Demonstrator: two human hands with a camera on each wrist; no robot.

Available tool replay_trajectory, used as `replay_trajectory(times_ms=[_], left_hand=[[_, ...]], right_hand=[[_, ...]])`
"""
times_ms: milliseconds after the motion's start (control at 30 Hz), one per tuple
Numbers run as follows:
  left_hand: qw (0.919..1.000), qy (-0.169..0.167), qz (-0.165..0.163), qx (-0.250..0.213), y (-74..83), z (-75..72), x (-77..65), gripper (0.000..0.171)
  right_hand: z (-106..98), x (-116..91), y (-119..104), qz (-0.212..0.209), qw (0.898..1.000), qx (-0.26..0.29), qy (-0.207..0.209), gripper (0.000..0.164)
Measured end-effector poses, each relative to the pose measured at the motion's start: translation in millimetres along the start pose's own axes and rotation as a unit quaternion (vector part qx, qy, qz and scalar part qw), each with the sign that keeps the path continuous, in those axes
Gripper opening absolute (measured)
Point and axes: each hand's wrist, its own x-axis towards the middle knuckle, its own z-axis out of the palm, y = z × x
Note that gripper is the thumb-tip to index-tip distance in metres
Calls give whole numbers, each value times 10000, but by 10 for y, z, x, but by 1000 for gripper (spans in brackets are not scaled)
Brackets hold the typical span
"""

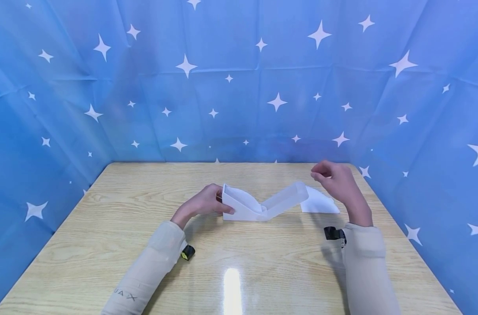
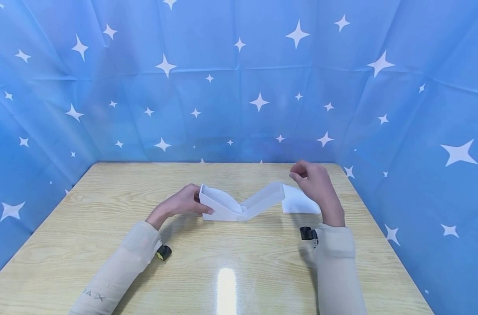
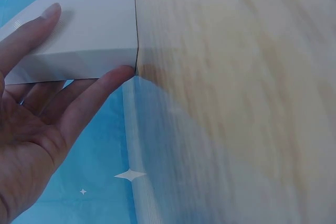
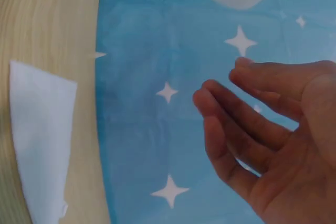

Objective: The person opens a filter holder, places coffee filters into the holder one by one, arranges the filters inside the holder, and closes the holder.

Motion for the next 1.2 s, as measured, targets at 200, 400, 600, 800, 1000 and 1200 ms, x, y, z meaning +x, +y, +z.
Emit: replay_trajectory(times_ms=[200,400,600,800,1000,1200], left_hand=[[10000,14,-7,36,1,-1,4,33],[10000,20,-20,26,-5,3,-3,34],[10000,17,-16,-8,-4,1,-12,34],[10000,18,3,0,-7,5,-6,34],[10000,47,-17,45,3,8,-22,34],[10000,39,20,87,2,2,-13,34]], right_hand=[[34,-10,179,424,9987,-131,-231,24],[139,-36,455,888,9927,-91,-806,32],[182,-57,602,1248,9848,-360,-1151,40],[216,-90,690,1598,9767,-403,-1377,48],[280,-111,770,1709,9749,-322,-1393,48],[303,-105,778,1889,9699,-553,-1436,45]])
